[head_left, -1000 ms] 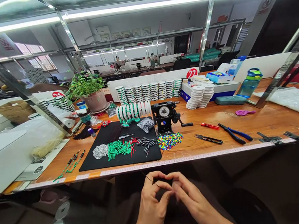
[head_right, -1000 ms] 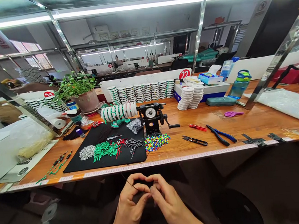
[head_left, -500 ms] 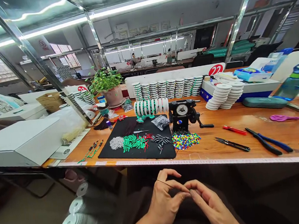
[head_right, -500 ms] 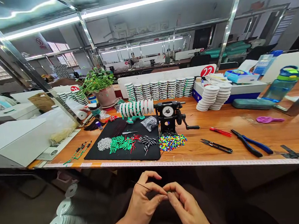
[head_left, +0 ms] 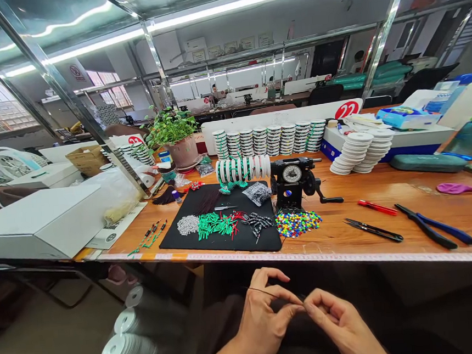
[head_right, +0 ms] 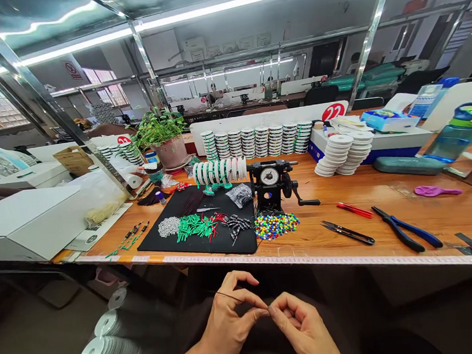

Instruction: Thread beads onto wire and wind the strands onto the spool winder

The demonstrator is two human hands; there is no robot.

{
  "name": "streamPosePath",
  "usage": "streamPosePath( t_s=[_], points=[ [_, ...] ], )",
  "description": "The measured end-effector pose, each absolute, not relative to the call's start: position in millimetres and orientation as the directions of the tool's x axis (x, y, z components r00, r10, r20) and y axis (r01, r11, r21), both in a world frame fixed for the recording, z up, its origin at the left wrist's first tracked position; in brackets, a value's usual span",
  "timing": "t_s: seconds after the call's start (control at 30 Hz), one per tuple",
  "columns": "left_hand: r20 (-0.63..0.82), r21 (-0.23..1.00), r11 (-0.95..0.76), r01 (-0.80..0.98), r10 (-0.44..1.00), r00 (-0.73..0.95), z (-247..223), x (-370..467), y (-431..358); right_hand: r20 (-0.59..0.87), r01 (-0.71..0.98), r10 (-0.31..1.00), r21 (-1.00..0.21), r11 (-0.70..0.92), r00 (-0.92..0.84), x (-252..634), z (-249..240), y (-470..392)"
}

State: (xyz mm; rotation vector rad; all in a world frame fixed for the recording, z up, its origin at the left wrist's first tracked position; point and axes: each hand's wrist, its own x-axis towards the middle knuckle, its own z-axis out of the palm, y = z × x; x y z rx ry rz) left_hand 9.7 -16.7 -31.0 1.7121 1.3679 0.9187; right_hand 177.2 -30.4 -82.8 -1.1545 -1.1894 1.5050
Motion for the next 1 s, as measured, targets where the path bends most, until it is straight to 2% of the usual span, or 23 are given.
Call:
streamPosePath(
  t_s=[0.13, 0.37, 0.53, 0.6, 0.67, 0.73, 0.83, 0.9, 1.0],
  points=[
    [0.077, 0.887, -0.148, 0.437, 0.981, 0.176, -31, 9, -16, -0.14, -0.111, 0.975, -0.981, -0.161, -0.175, 175, -82, -32],
    [0.031, 0.907, -0.102, 0.409, 0.984, 0.176, -31, 9, -16, -0.081, -0.06, 0.955, -0.993, -0.102, -0.284, 181, -100, -28],
    [-0.014, 0.92, -0.074, 0.384, 0.975, 0.223, -26, 8, -14, -0.134, -0.073, 0.967, -0.985, -0.153, -0.218, 180, -101, -28],
    [0.022, 0.931, -0.111, 0.348, 0.968, 0.248, -14, -5, -3, -0.165, -0.082, 0.972, -0.98, -0.18, -0.167, 182, -103, -28],
    [0.131, 0.911, -0.193, 0.364, 0.973, 0.189, 3, -27, 15, -0.173, -0.107, 0.978, -0.977, -0.185, -0.113, 184, -106, -27],
    [0.228, 0.824, -0.22, 0.523, 0.972, 0.049, 20, -53, 38, -0.166, -0.141, 0.986, -0.976, -0.168, -0.03, 186, -109, -25],
    [0.223, 0.538, -0.098, 0.838, 0.974, -0.029, 32, -80, 69, -0.162, -0.169, 0.987, -0.973, -0.157, 0.016, 183, -109, -23],
    [0.174, 0.388, -0.05, 0.92, 0.985, -0.019, 29, -84, 81, -0.167, -0.177, 0.986, -0.971, -0.164, 0.005, 180, -107, -24],
    [0.136, 0.294, -0.011, 0.956, 0.99, -0.03, 17, -74, 86, -0.17, -0.194, 0.985, -0.968, -0.16, 0.034, 176, -103, -25]
  ],
)
